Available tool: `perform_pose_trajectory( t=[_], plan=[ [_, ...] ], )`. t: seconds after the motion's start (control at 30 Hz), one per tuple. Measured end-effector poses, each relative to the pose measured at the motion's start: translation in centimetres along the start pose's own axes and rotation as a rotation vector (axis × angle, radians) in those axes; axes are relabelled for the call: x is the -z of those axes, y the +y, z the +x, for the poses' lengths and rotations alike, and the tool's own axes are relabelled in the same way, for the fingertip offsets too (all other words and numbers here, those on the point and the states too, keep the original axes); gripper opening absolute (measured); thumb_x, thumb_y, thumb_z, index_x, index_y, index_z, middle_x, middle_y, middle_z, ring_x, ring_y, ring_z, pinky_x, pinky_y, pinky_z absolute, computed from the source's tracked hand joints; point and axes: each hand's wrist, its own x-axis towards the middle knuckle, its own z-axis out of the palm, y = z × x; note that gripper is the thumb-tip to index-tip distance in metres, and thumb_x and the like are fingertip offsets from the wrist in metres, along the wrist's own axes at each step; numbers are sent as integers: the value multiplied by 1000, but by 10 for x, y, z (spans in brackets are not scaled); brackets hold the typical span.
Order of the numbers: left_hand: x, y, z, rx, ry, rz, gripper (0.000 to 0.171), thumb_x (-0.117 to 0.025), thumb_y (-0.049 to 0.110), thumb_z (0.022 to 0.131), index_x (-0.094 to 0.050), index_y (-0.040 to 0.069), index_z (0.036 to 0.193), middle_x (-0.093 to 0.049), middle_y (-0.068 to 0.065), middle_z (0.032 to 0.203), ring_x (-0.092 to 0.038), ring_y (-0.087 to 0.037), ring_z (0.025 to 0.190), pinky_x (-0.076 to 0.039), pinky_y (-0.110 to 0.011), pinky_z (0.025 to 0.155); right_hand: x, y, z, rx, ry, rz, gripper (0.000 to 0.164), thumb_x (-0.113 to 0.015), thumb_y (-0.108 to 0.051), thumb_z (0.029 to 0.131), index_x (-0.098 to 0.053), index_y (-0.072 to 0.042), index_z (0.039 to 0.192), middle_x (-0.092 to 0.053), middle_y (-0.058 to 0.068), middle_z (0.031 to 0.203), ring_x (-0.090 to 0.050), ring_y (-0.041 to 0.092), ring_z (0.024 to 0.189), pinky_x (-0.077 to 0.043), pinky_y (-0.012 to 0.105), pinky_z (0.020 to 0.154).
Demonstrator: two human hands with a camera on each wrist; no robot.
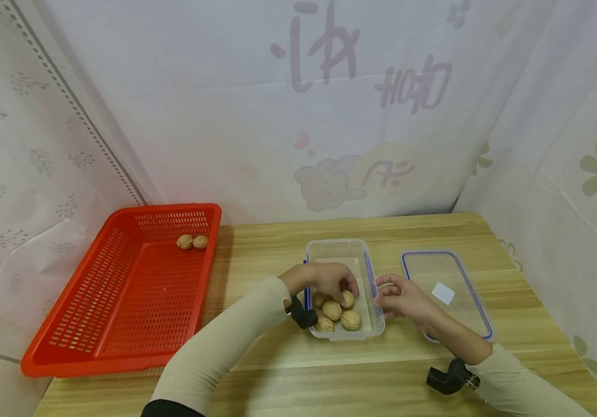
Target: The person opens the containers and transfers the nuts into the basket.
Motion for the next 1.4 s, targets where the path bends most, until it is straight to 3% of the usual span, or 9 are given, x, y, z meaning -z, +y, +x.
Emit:
perform_pose_trajectory(
  t=[0.4, 0.83, 1.4],
  plan=[
    [-1, 1, -1, 4, 30, 57, 25, -75, 5, 92, -74, 5, 117, -72, -1, 113, -62, -12, 108, -48, -23, 97, 2, 2, 1, -5, -3, -3, 51, -68, -7, 95, -41, 9, 135, -62, 4, 95, -63, 18, 87, -60, 34, 73],
    [9, 4, -3, -66, 86, 55, 29, -71, 4, 95, -71, 2, 124, -69, -6, 126, -61, -23, 120, -48, -23, 100, 3, 2, 2, -2, -2, -2, 53, -66, -5, 95, -38, 11, 137, -62, 5, 96, -63, 19, 88, -60, 33, 73],
    [25, 11, -17, -155, 154, 39, 32, -67, 6, 98, -66, -2, 129, -66, -10, 131, -62, -22, 120, -49, -21, 99, 1, 2, 1, -13, 7, -7, 51, -67, -6, 96, -40, 9, 137, -63, 6, 97, -63, 20, 89, -60, 33, 73]
  ],
)
